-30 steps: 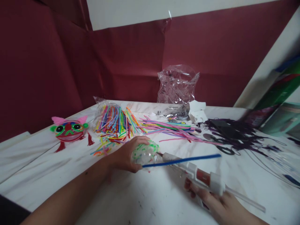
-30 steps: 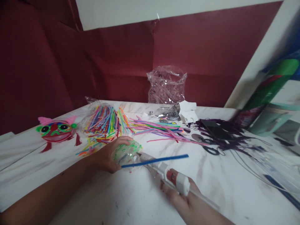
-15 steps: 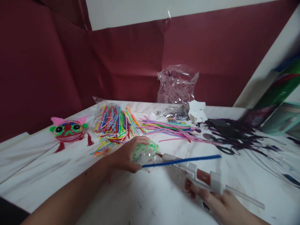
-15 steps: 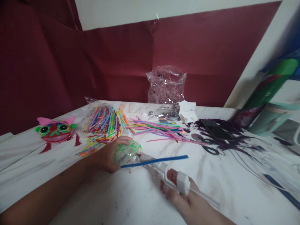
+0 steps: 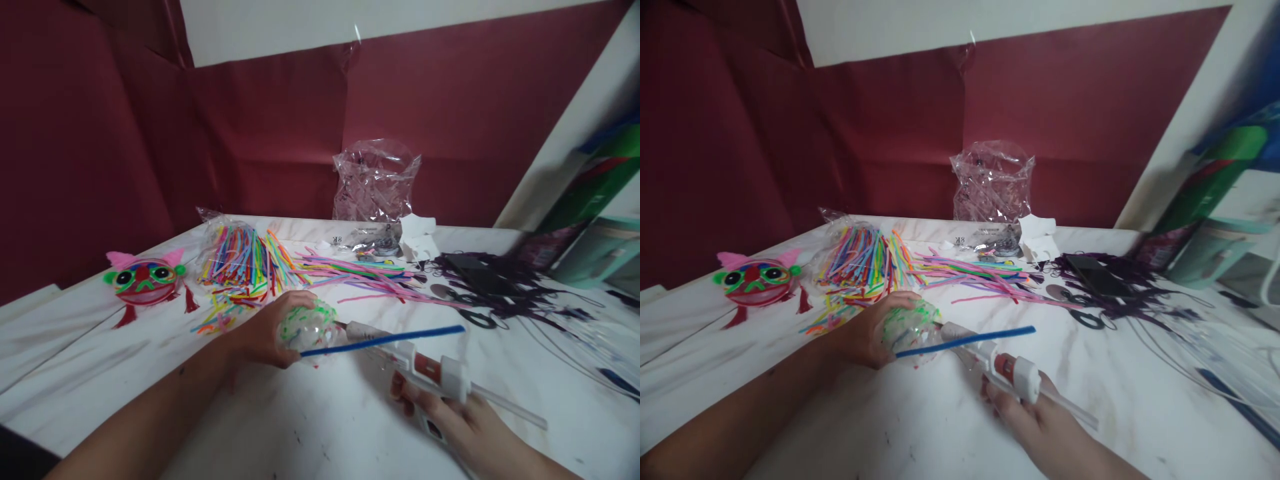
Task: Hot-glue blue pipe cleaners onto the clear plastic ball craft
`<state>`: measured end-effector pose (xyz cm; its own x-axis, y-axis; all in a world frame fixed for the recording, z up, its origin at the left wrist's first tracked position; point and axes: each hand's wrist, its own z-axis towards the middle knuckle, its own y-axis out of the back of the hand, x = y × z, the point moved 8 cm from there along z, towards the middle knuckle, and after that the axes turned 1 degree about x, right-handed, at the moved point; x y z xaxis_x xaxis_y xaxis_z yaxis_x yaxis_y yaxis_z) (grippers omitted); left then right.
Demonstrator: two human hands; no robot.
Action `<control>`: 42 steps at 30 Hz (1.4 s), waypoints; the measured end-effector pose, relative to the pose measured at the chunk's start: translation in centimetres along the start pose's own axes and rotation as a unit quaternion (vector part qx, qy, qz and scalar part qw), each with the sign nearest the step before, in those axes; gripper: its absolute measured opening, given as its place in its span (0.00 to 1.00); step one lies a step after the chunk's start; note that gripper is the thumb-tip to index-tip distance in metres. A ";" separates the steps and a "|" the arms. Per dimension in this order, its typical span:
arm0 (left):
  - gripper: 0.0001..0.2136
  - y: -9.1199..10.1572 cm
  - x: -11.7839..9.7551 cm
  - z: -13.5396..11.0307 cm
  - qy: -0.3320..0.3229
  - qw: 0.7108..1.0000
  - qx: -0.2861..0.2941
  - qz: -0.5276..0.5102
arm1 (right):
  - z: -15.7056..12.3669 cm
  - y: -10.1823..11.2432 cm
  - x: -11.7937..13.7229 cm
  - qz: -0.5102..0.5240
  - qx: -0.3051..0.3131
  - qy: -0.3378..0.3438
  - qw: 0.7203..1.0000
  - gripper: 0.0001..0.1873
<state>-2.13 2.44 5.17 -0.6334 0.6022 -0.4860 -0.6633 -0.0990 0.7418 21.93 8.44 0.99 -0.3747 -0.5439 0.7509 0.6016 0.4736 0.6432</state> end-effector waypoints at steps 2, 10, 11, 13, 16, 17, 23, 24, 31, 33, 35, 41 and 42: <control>0.36 0.0 0.1 0.0 0.002 1.000 0.000 -0.002 | -0.1 -0.2 -0.1 0.009 -0.007 -0.007 1.000 0.22; 0.37 -0.1 0.2 0.0 0.001 1.000 0.002 0.010 | 0.3 0.2 1.6 0.032 -0.028 -0.002 0.999 0.22; 0.37 -0.1 0.2 0.0 0.000 1.000 0.004 0.010 | 0.4 0.2 1.8 0.033 -0.023 0.005 0.999 0.22; 0.38 -0.1 0.2 0.0 -0.001 1.000 0.006 0.010 | 0.5 0.3 1.8 0.031 -0.019 0.012 0.999 0.23; 0.37 0.0 0.0 0.0 -0.004 1.000 0.003 0.012 | 0.2 0.0 1.1 0.014 0.001 0.012 1.000 0.24; 0.36 0.0 0.0 0.0 -0.003 1.000 0.003 0.013 | 0.0 -0.3 0.8 0.008 0.014 0.012 1.000 0.24; 0.37 0.0 0.2 0.0 0.005 1.000 0.002 0.010 | -0.1 -0.5 0.5 0.015 0.011 0.007 1.000 0.24; 0.37 -0.1 0.2 0.0 0.003 1.000 0.002 0.012 | 0.0 -0.3 0.6 0.026 0.002 0.006 1.000 0.24; 0.36 0.0 -0.2 0.2 0.000 1.000 -0.005 0.025 | -0.7 -0.2 -0.5 0.004 0.000 -0.008 1.000 0.19; 0.36 0.1 -0.4 0.2 -0.006 1.000 -0.008 0.023 | -1.4 -0.4 -1.1 0.007 -0.011 -0.011 1.000 0.18; 0.37 0.0 -0.5 0.3 -0.005 1.000 -0.005 0.023 | -2.0 -0.8 -1.3 0.004 -0.018 0.000 1.000 0.19; 0.36 0.0 -0.5 0.3 0.008 1.000 -0.005 0.022 | -2.2 -1.4 -1.2 -0.053 0.011 0.038 0.998 0.22; 0.36 -0.1 -0.5 0.3 0.006 1.000 -0.005 0.018 | -2.1 -1.3 -1.0 -0.058 0.012 0.043 0.997 0.21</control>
<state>-1.66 2.36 5.52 -0.6613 0.5883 -0.4654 -0.6446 -0.1283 0.7537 23.00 6.87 -0.91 -0.3782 -0.6538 0.6554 0.5403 0.4189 0.7297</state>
